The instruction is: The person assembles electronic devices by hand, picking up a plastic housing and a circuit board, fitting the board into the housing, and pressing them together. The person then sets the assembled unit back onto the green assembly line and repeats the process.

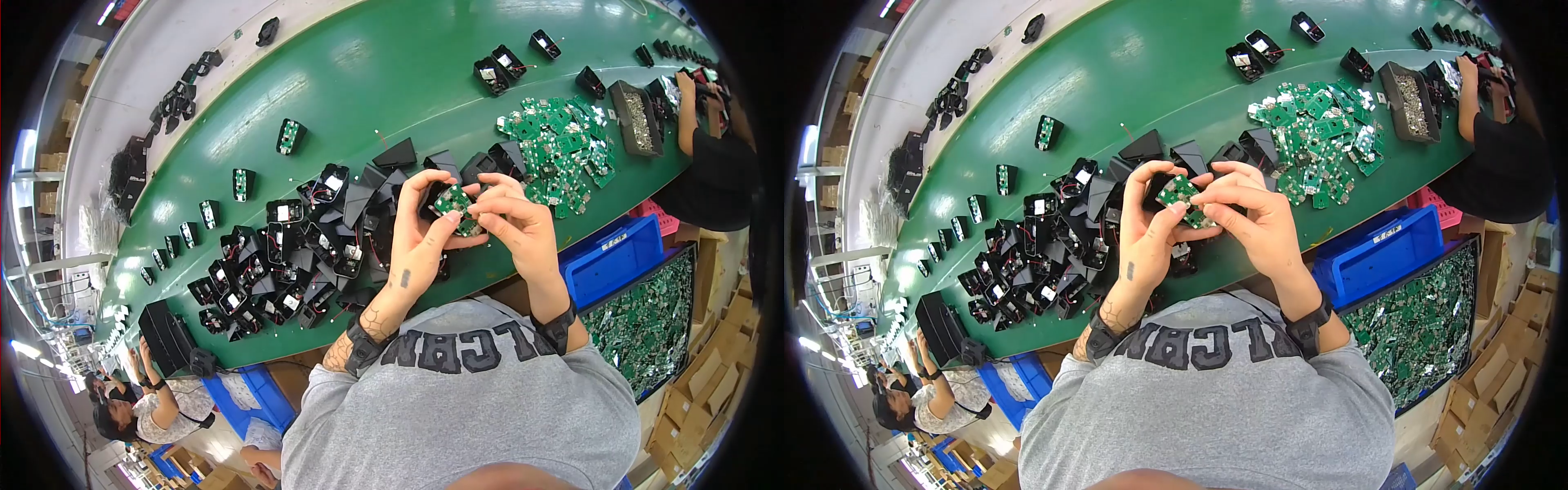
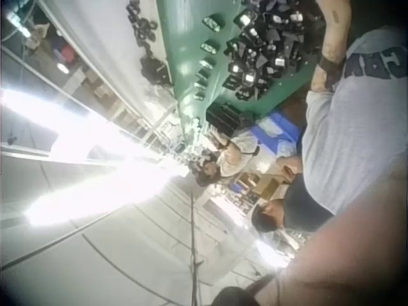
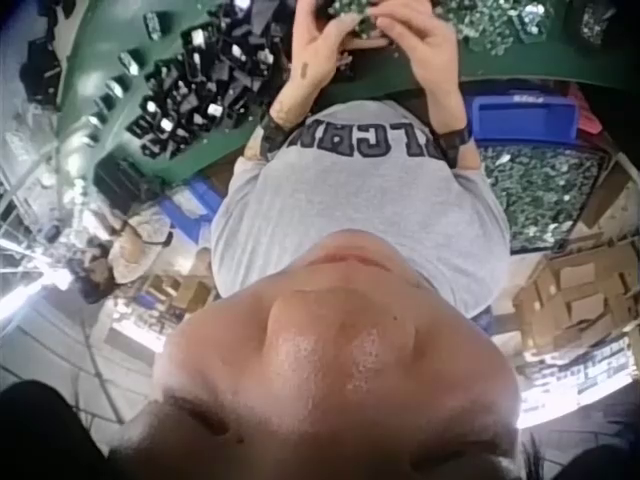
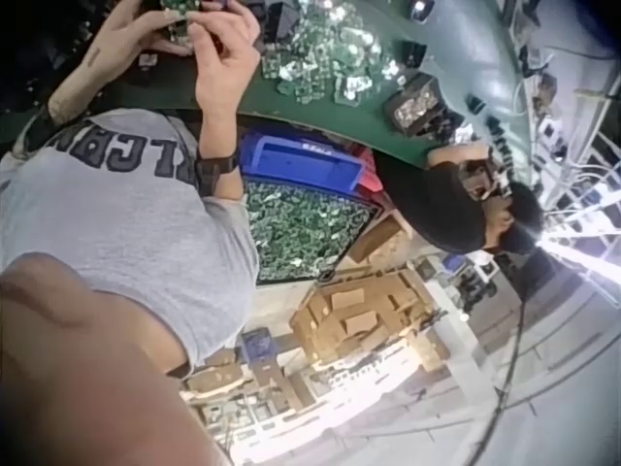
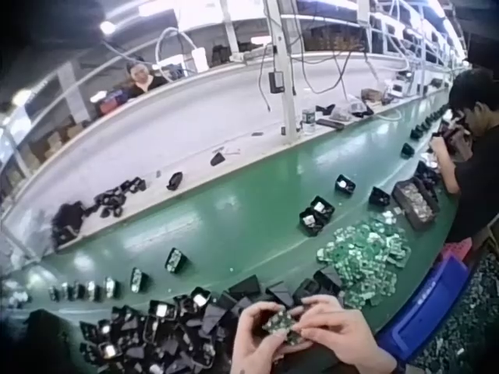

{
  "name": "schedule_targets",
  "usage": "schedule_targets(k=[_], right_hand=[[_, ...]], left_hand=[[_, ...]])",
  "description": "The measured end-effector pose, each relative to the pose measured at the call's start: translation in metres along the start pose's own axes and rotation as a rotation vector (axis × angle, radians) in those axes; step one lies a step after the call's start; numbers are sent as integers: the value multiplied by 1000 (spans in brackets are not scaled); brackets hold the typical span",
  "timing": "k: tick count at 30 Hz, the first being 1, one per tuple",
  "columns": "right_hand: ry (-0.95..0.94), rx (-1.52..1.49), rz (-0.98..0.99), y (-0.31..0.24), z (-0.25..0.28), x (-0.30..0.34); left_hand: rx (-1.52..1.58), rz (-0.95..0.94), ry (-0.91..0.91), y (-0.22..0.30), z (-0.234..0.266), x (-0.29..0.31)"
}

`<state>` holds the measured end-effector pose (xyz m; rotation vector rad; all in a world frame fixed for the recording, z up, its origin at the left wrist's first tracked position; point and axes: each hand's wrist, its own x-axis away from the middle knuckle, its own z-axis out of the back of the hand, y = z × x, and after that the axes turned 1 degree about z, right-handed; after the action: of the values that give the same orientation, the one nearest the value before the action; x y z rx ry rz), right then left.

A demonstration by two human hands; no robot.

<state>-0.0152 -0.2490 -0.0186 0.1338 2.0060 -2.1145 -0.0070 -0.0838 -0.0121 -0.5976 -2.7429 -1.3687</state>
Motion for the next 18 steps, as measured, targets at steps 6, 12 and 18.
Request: schedule_targets(k=[6,12,18], right_hand=[[147,45,-86,-2,-12,4],[118,74,-82,3,-13,4],[80,47,-59,6,-13,2]], left_hand=[[-342,-323,-49,-11,4,-1],[-566,-520,-15,-14,10,-4],[-757,-634,-84,-8,17,-2]])
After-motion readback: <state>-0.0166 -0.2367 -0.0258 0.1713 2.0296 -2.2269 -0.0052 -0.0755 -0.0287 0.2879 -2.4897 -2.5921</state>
